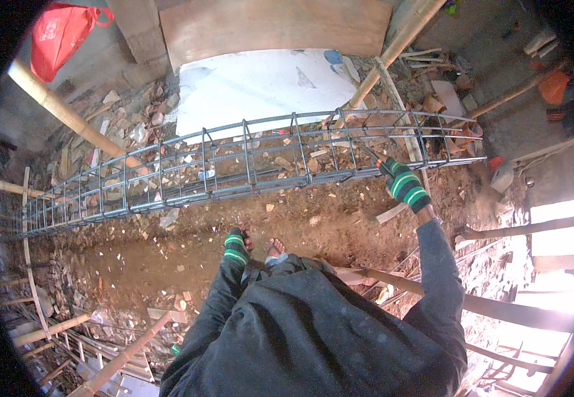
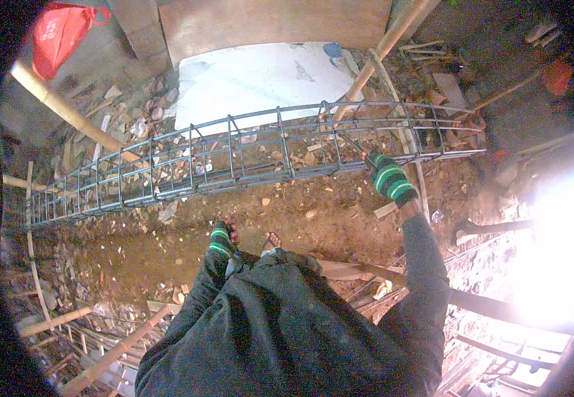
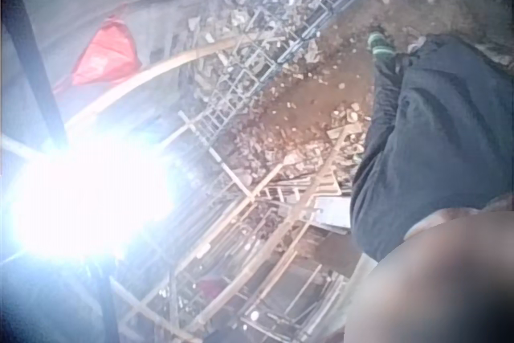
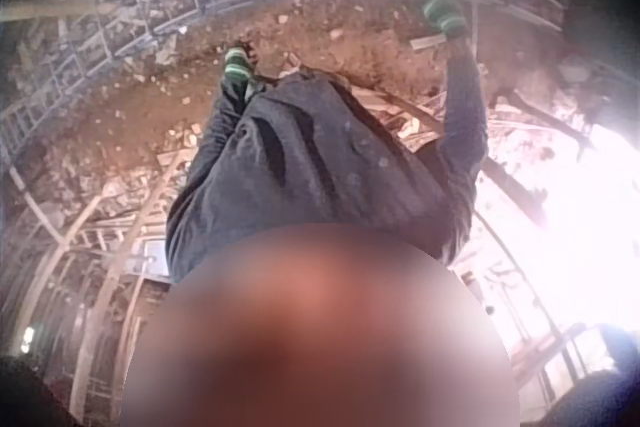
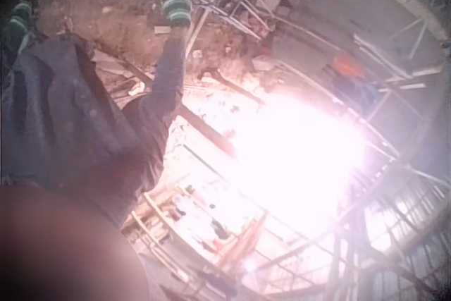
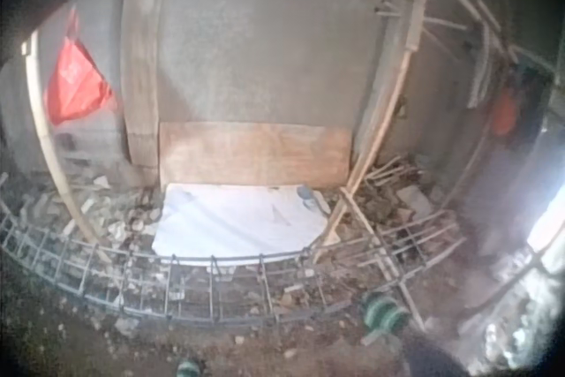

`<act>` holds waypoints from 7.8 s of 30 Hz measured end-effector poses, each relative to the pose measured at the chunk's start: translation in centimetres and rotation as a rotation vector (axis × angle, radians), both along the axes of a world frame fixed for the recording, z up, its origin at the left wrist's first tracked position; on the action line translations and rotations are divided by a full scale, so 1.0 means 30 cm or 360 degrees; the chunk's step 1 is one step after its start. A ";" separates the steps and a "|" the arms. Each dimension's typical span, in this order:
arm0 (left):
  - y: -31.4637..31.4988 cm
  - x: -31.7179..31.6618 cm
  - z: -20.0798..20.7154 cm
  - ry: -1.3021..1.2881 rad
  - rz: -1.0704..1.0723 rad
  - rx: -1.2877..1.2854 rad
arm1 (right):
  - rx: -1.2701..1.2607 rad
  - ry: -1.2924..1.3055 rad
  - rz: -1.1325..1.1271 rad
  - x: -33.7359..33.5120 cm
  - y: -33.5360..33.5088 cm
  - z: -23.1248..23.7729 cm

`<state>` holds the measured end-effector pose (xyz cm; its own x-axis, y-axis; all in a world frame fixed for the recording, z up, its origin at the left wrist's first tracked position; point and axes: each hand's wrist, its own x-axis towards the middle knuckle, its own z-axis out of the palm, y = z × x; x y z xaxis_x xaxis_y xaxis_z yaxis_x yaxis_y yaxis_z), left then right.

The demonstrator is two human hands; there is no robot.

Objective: The person assembles a rebar cage on a construction site by hand, repeatedly bending and tying rebar segments together. The person moves around the cage, adjusting and securing the structure while other workers are visible in the background.

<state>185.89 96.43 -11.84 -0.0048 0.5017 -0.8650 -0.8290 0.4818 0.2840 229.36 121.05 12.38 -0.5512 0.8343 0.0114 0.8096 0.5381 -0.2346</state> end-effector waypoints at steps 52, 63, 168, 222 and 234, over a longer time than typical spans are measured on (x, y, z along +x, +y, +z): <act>0.050 0.107 -0.014 0.0556 0.0146 0.0120 | 0.0585 0.0114 -0.0692 -0.173 0.092 -0.179; 0.152 0.042 -0.017 0.0509 -0.0068 -0.0037 | 0.0701 -0.0034 -0.0745 -0.358 0.123 -0.128; 1.066 1.697 -0.021 -0.0477 -0.0149 0.1173 | -0.0112 -0.0354 -0.0157 0.718 0.244 -0.305; 1.060 1.686 0.079 -0.0275 -0.0301 0.0788 | 0.0252 0.1029 -0.0749 0.664 0.153 -0.377; 1.046 1.679 0.087 -0.0351 -0.0418 0.0784 | 0.0204 0.0947 -0.0694 0.721 0.157 -0.581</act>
